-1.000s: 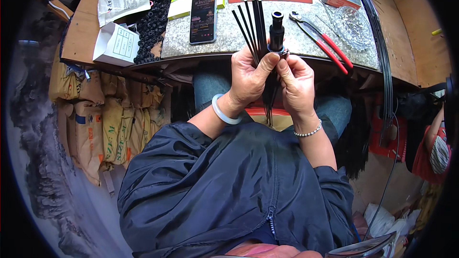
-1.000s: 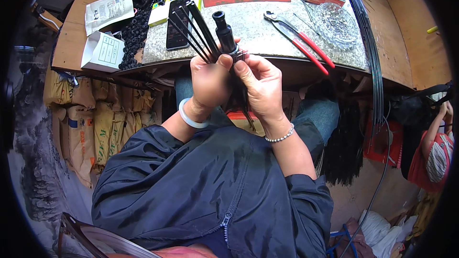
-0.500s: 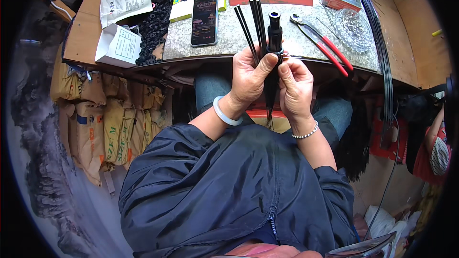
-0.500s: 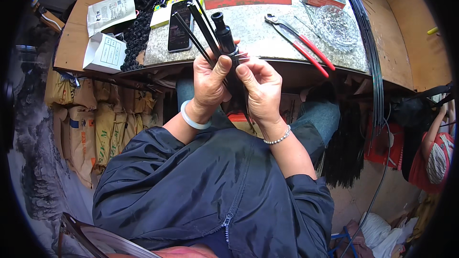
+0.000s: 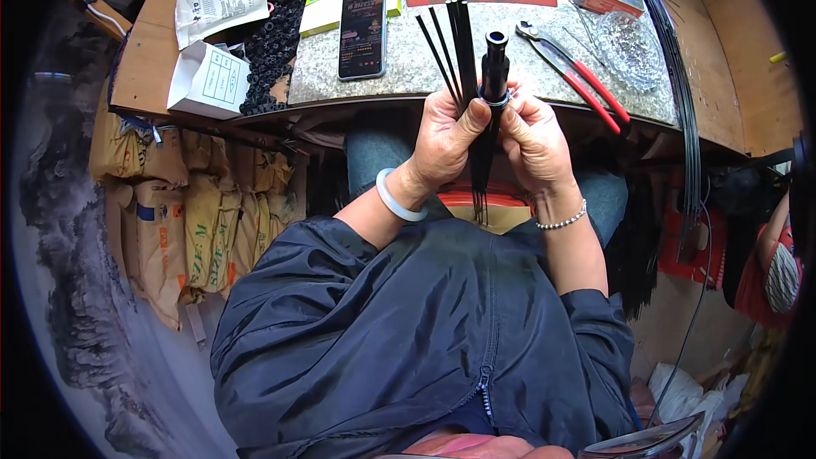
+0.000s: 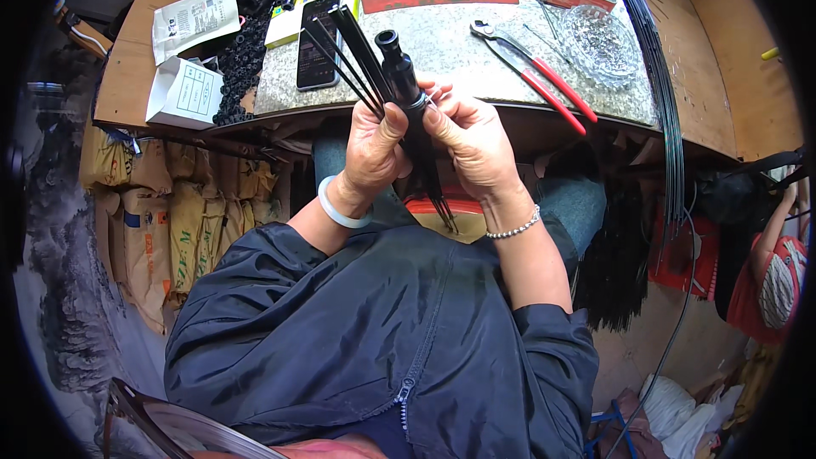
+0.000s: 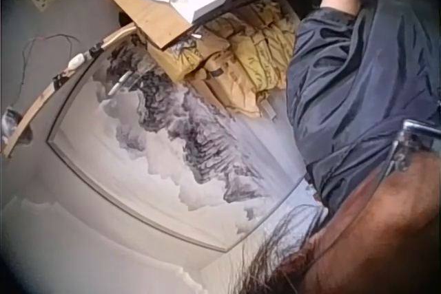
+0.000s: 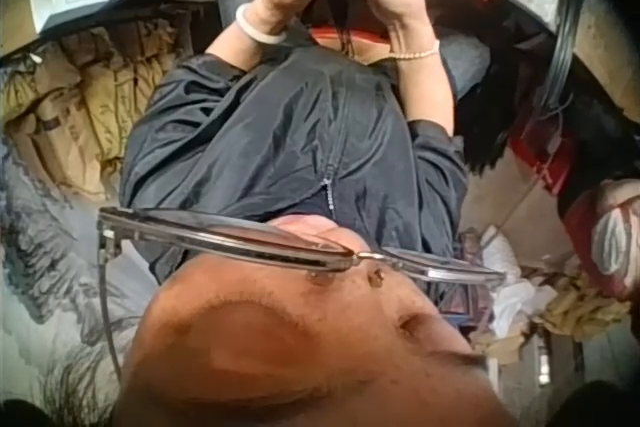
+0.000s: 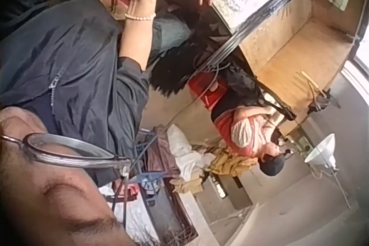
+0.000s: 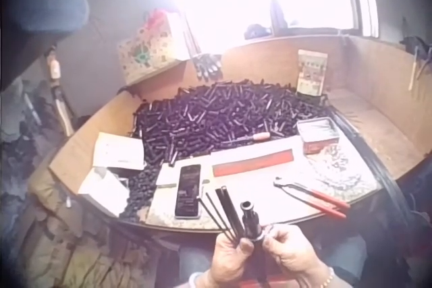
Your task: Assembling small black plastic nozzles or connectors onto thin black tubes using pliers to secure them.
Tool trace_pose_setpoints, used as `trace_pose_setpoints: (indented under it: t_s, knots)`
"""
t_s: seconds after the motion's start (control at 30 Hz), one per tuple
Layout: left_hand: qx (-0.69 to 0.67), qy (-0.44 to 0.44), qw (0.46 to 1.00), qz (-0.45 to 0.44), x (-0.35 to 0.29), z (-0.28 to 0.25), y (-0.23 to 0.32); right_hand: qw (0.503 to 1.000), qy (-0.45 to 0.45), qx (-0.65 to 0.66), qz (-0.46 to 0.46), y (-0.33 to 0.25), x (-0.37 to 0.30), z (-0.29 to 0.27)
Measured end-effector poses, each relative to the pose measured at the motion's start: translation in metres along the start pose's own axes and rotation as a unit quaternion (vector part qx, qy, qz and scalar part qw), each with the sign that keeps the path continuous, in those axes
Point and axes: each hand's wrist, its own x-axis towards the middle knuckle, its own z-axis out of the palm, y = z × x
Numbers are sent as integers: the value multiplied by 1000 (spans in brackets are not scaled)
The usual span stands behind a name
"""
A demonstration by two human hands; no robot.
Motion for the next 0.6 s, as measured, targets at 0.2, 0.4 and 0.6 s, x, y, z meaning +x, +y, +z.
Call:
trace_pose_setpoints:
  t_s: [0.2,0.4,0.6]
  knots:
    - [-64,-31,997,-17,16,-6,16,979,84,-150,-111,32,-8,24]
    - [-86,-107,990,-6,27,-3,34,908,53,-408,-76,45,-23,22]
    - [156,-43,982,-101,13,17,54,854,20,-507,-111,40,-24,9]
